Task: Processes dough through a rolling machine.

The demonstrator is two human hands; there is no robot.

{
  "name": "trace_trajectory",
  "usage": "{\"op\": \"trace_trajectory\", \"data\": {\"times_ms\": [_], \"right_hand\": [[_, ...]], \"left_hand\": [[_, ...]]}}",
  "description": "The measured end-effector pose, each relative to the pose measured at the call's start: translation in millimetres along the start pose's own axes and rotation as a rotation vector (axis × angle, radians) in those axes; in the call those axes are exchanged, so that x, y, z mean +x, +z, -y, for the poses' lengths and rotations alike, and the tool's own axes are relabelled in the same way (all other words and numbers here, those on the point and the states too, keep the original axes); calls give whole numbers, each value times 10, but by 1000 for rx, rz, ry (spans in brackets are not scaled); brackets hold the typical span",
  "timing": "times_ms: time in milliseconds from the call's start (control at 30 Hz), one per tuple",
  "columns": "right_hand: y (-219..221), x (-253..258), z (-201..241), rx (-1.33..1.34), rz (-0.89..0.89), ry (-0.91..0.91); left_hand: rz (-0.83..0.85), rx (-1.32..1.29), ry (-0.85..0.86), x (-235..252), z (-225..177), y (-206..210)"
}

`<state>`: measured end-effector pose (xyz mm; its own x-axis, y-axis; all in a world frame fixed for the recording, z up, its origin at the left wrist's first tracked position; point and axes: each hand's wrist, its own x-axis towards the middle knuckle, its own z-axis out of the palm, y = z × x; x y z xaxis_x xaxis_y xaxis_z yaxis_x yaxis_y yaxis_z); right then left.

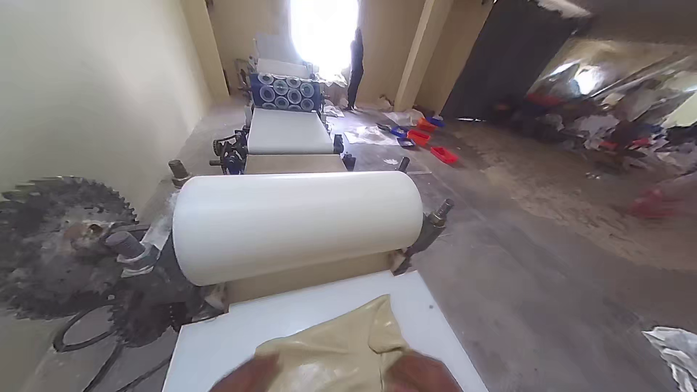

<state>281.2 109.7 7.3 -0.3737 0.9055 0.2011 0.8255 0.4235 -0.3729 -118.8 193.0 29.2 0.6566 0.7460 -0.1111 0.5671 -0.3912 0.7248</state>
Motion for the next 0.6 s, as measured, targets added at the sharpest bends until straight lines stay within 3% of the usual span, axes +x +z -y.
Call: {"op": "trace_trajectory", "data": {"times_ms": [67,200,300,433,600], "right_hand": [[181,353,-178,-77,-24,9],[495,924,-326,-139,408,251],[703,1049,-170,-196,503,350],[879,1044,182,-111,416,388],[999,641,274,50,347,36]], "left_hand": [[-207,166,-72,382,111,236],[-372,426,-272,832,350,1007],[-451,516,-285,938,333,1203],[-383,520,-61,1004,240,1242],[-157,471,307,950,305,1181]]}}
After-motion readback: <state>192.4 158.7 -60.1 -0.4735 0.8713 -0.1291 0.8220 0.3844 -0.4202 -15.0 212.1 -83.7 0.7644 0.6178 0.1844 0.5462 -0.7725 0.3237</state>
